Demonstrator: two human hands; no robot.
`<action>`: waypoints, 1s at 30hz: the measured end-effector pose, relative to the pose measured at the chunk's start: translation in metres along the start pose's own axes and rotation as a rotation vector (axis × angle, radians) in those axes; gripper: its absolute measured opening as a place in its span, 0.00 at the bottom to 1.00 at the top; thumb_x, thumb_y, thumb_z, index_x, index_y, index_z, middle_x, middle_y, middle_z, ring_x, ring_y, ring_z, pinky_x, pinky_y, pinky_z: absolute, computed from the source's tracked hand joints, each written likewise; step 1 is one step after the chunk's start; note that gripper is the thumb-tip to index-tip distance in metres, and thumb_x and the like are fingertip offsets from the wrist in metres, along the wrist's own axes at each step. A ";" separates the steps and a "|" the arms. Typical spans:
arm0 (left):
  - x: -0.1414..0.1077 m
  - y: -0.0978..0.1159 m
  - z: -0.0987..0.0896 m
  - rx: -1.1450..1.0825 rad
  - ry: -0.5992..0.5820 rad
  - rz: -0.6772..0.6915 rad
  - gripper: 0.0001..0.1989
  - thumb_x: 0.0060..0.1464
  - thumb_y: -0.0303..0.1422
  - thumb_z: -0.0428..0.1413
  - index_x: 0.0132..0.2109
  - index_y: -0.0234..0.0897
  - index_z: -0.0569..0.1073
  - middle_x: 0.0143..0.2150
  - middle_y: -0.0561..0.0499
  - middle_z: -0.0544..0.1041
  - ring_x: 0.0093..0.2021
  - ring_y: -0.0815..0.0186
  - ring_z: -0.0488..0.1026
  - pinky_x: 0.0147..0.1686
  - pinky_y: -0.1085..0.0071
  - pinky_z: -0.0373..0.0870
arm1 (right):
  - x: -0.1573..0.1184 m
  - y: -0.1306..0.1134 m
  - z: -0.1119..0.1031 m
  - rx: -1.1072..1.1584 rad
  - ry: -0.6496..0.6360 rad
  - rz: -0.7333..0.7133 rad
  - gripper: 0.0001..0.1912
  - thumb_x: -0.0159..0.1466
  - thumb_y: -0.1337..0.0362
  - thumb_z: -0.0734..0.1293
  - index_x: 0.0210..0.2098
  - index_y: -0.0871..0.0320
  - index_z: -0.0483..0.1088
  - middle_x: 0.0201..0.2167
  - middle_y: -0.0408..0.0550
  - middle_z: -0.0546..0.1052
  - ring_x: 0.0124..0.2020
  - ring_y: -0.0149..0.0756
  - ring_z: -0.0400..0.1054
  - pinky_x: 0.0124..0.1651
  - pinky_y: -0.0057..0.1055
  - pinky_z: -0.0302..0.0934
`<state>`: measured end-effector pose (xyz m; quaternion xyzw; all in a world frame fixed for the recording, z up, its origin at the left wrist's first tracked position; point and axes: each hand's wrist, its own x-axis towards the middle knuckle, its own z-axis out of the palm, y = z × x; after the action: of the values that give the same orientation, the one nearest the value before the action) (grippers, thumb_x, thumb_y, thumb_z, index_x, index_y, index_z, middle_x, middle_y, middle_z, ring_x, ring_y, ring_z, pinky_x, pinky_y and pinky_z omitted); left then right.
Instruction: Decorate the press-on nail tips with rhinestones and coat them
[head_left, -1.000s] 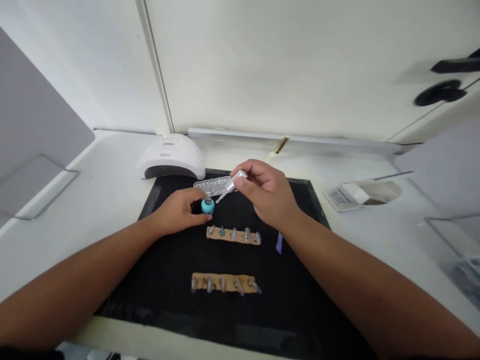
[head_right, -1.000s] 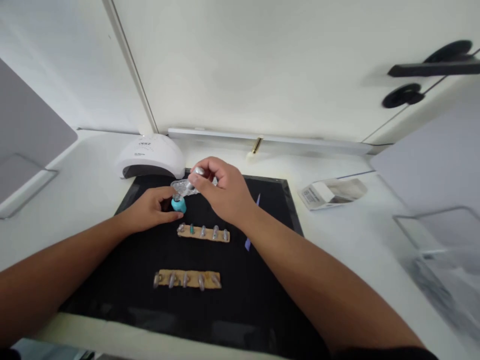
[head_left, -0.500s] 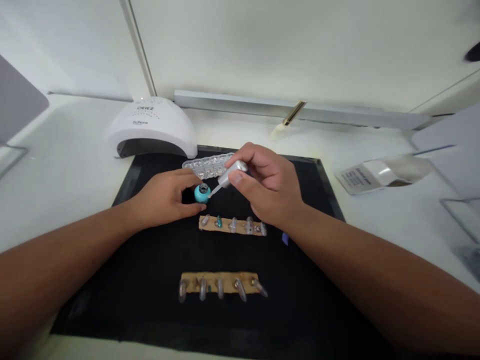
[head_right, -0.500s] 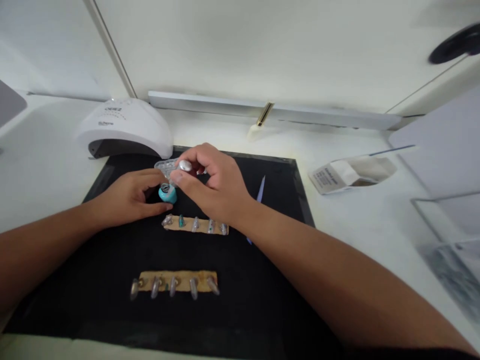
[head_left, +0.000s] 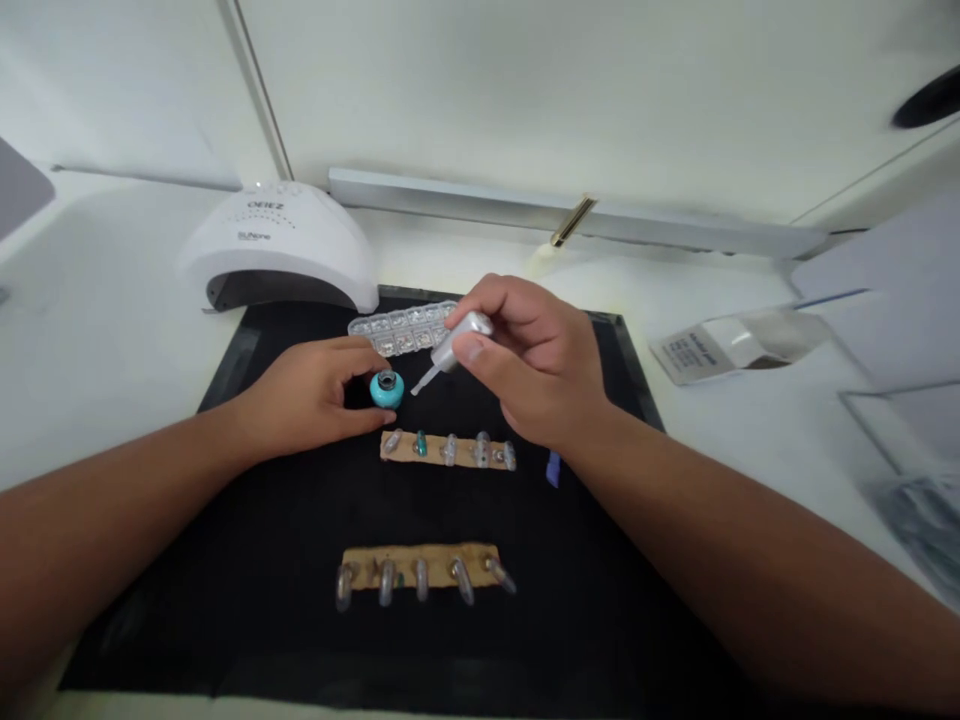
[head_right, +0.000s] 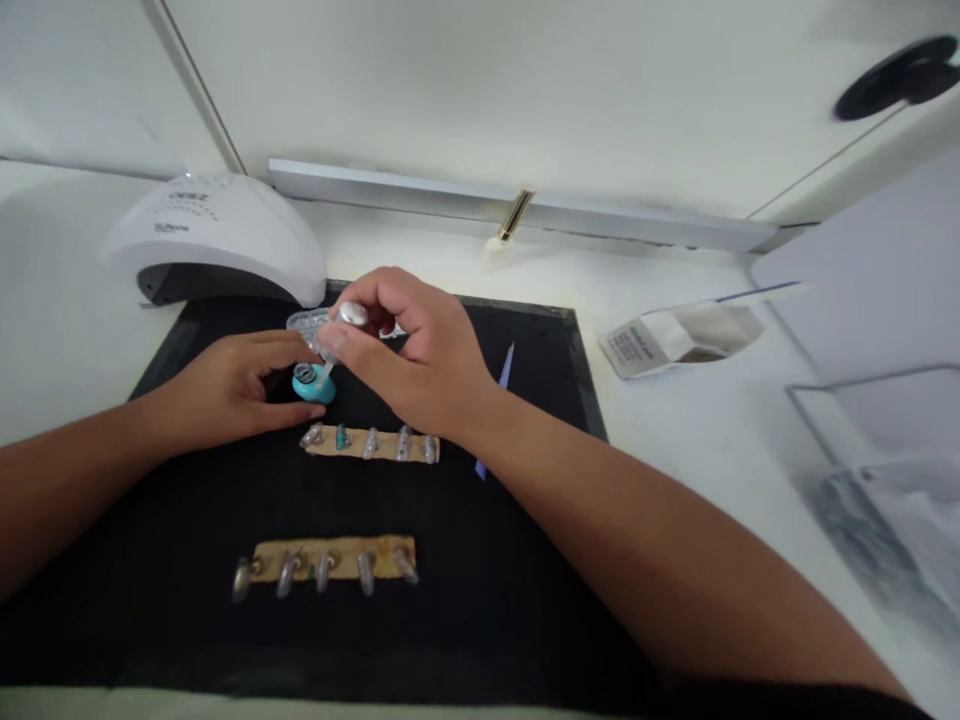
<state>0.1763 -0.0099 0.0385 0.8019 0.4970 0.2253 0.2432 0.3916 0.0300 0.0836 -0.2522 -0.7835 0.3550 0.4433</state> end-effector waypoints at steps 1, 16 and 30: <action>0.000 0.000 0.000 -0.006 0.000 -0.004 0.11 0.52 0.38 0.60 0.39 0.37 0.75 0.36 0.52 0.75 0.35 0.66 0.72 0.36 0.69 0.65 | 0.000 -0.005 -0.003 -0.002 0.007 0.007 0.04 0.61 0.65 0.65 0.30 0.56 0.68 0.26 0.41 0.68 0.29 0.30 0.62 0.36 0.32 0.60; -0.001 -0.008 0.004 -0.005 -0.026 -0.023 0.12 0.52 0.42 0.60 0.38 0.40 0.75 0.36 0.52 0.75 0.35 0.65 0.71 0.35 0.69 0.64 | -0.058 -0.002 -0.032 -0.150 -0.166 0.226 0.03 0.61 0.64 0.66 0.33 0.57 0.71 0.29 0.43 0.69 0.30 0.32 0.65 0.33 0.32 0.59; -0.002 -0.006 0.002 -0.007 -0.025 -0.018 0.12 0.51 0.43 0.60 0.39 0.40 0.75 0.36 0.54 0.75 0.35 0.66 0.71 0.35 0.71 0.65 | -0.051 0.002 -0.036 -0.216 -0.167 0.181 0.03 0.61 0.65 0.67 0.31 0.57 0.69 0.28 0.43 0.69 0.29 0.32 0.64 0.32 0.33 0.57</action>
<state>0.1724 -0.0101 0.0335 0.7994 0.5002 0.2148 0.2542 0.4474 0.0069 0.0680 -0.3376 -0.8254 0.3266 0.3132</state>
